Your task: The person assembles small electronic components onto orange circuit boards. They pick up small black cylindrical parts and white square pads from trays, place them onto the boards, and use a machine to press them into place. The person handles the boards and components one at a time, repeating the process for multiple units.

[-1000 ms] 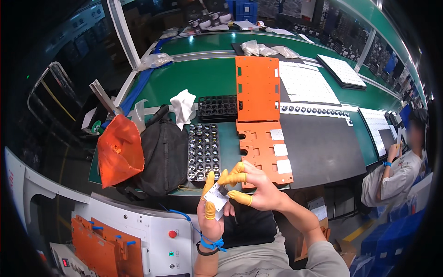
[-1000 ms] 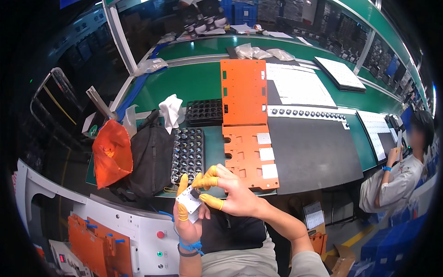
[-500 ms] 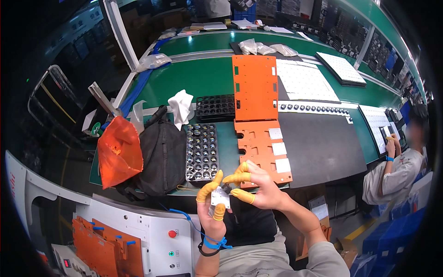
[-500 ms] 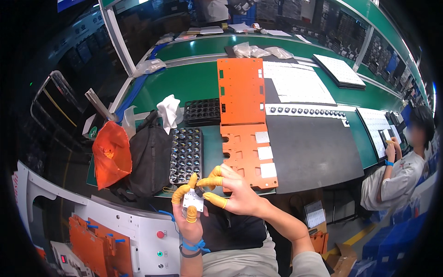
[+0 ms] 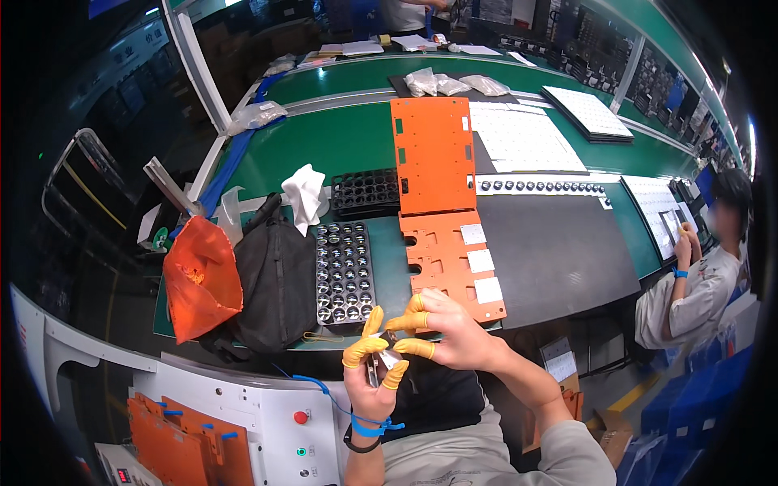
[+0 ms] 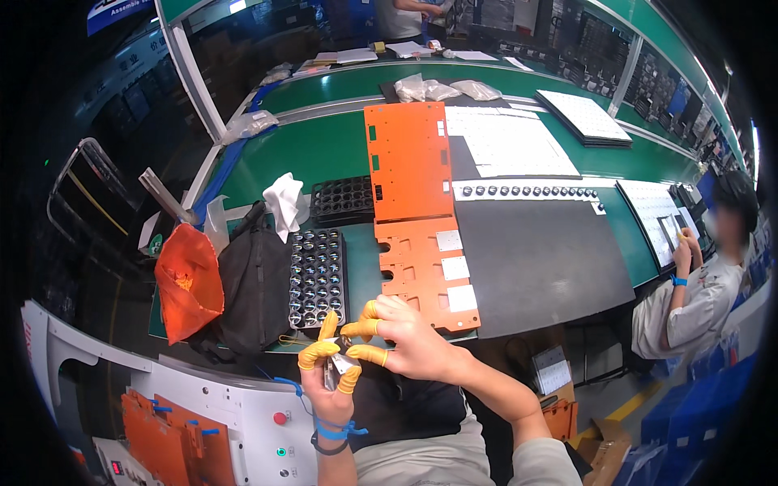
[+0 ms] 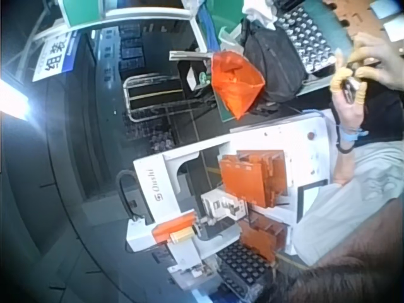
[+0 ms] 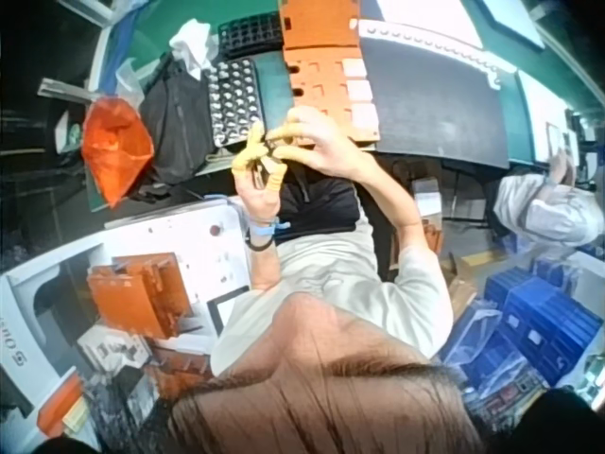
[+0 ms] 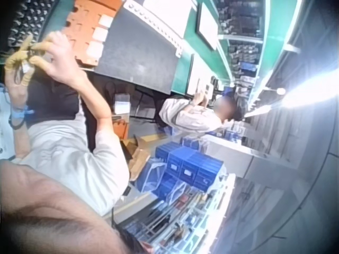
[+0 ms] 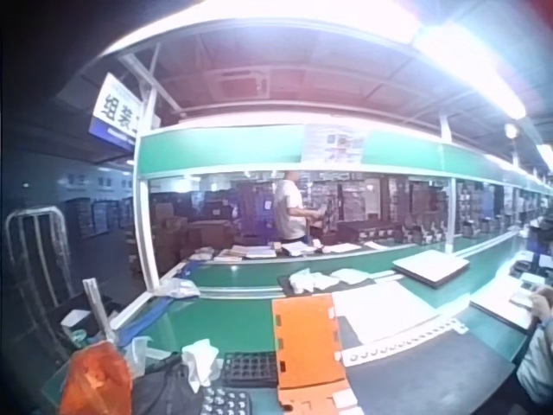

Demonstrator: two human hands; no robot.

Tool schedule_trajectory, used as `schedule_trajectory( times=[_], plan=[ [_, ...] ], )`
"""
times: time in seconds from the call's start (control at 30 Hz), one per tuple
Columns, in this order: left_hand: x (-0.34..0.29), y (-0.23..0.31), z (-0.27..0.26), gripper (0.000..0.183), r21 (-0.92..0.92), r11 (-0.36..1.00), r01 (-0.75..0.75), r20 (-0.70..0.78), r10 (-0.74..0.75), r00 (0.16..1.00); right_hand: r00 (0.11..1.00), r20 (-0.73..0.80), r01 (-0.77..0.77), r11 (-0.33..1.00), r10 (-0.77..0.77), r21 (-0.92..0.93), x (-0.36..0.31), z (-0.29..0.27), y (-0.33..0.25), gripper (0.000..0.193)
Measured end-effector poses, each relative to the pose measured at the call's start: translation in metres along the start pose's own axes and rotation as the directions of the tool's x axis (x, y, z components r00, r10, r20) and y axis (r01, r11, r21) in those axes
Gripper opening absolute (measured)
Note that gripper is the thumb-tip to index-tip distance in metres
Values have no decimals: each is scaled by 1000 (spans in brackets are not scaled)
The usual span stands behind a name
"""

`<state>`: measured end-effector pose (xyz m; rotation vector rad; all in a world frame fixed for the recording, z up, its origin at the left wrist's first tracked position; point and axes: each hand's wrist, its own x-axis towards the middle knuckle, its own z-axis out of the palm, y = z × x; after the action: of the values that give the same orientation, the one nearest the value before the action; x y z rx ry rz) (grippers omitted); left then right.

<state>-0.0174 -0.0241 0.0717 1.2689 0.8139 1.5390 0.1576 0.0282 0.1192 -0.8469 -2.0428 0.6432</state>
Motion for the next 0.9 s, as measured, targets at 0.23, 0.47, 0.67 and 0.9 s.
schedule_trajectory(
  times=[0.23,0.47,0.67,0.9],
  plan=[
    [3,-7,-3,46,-105,994,7,64,0,998,996,12,84,996,-85,18,-3,0,10,35],
    [8,-6,-2,45,-89,996,32,69,-25,997,999,17,41,998,-42,40,-7,3,14,30],
    [17,-13,-1,49,-61,996,64,-47,-67,997,988,151,47,985,-21,-168,-13,10,4,66],
    [19,-10,28,44,97,988,119,-104,-109,989,989,-144,-41,936,-10,-349,-18,26,9,53]
  ],
)
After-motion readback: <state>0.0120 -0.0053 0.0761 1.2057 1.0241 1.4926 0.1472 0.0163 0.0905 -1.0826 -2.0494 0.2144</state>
